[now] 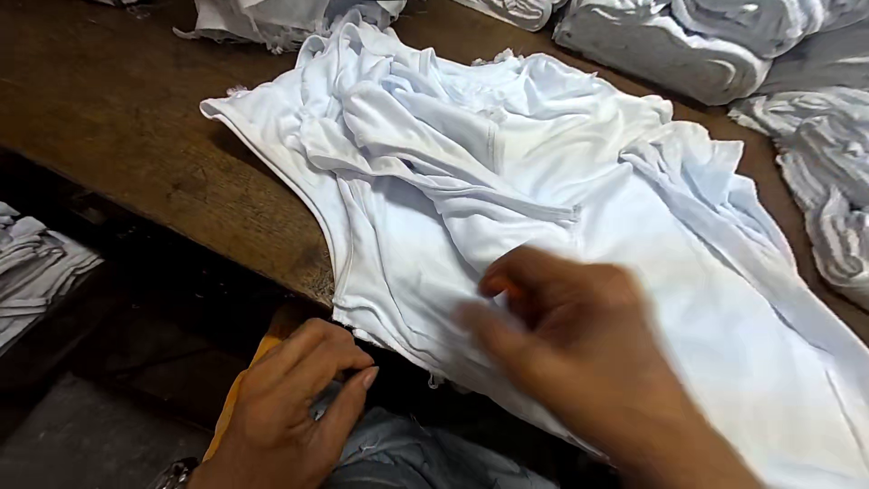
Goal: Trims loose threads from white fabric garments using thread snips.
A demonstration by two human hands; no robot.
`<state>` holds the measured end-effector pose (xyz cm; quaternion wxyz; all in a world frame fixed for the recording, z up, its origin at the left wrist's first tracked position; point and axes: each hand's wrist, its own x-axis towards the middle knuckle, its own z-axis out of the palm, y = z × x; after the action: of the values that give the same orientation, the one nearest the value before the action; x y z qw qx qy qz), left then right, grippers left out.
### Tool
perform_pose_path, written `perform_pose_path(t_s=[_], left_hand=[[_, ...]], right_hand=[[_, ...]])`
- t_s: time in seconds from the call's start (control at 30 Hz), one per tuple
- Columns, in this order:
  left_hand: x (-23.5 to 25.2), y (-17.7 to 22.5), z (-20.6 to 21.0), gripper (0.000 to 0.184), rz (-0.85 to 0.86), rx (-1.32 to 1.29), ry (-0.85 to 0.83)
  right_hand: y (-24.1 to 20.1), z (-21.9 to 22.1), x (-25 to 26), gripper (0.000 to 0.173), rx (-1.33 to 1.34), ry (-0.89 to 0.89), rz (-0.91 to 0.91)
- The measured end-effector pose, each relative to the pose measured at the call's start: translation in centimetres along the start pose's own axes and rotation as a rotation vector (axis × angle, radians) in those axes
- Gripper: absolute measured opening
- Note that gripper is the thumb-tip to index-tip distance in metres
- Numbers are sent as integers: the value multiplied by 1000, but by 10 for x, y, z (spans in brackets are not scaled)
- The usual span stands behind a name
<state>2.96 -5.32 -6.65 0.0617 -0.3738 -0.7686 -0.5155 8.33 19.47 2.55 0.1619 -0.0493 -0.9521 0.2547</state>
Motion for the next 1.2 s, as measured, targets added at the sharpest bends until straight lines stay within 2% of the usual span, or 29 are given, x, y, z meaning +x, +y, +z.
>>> perform_pose_path(t_s=[0.1,0.17,0.23,0.33,0.43,0.53,0.6,0.7,0.73,0.77,0.83,0.9,0.93,1.0,1.13,1.2], left_hand=[[-1,4,5,7,-3,-7,2],[-3,7,6,8,-30,-29,-3],[-8,8,6,13,-104,-104,-39],[-14,13,13,21,-306,-392,-154],[-10,23,26,28,-552,-756,-284],[0,24,39,32,-703,-950,-362],[3,27,43,33,-628,-864,-330],[9,32,39,23,-384,-502,-206],[15,33,35,18,-400,-482,-200],[22,34,28,20,-473,-554,-232],[35,35,18,25,-638,-834,-345],[42,35,20,19,-695,-1023,-443],[44,36,25,16,-682,-1027,-460],[42,36,37,21,-652,-927,-428],[25,30,36,19,-615,-834,-417],[9,24,28,21,-571,-812,-394]], right_hand=[[-12,39,-4,17,-37,-153,35],[-12,43,3,21,-16,-207,96],[-8,36,11,26,137,-289,164],[-1,24,16,25,406,-347,258],[4,9,23,19,643,-262,325],[9,-11,29,15,711,-138,358],[13,-19,24,16,668,-185,317],[11,-12,15,21,621,-310,301],[10,-8,14,21,633,-335,318],[9,-5,13,20,658,-349,325],[7,-1,13,19,718,-350,319],[4,-2,14,20,742,-342,309],[3,-3,14,21,736,-335,297],[2,-5,15,22,662,-285,259],[4,-15,2,27,298,-13,205],[6,-24,-22,35,390,-63,235]])
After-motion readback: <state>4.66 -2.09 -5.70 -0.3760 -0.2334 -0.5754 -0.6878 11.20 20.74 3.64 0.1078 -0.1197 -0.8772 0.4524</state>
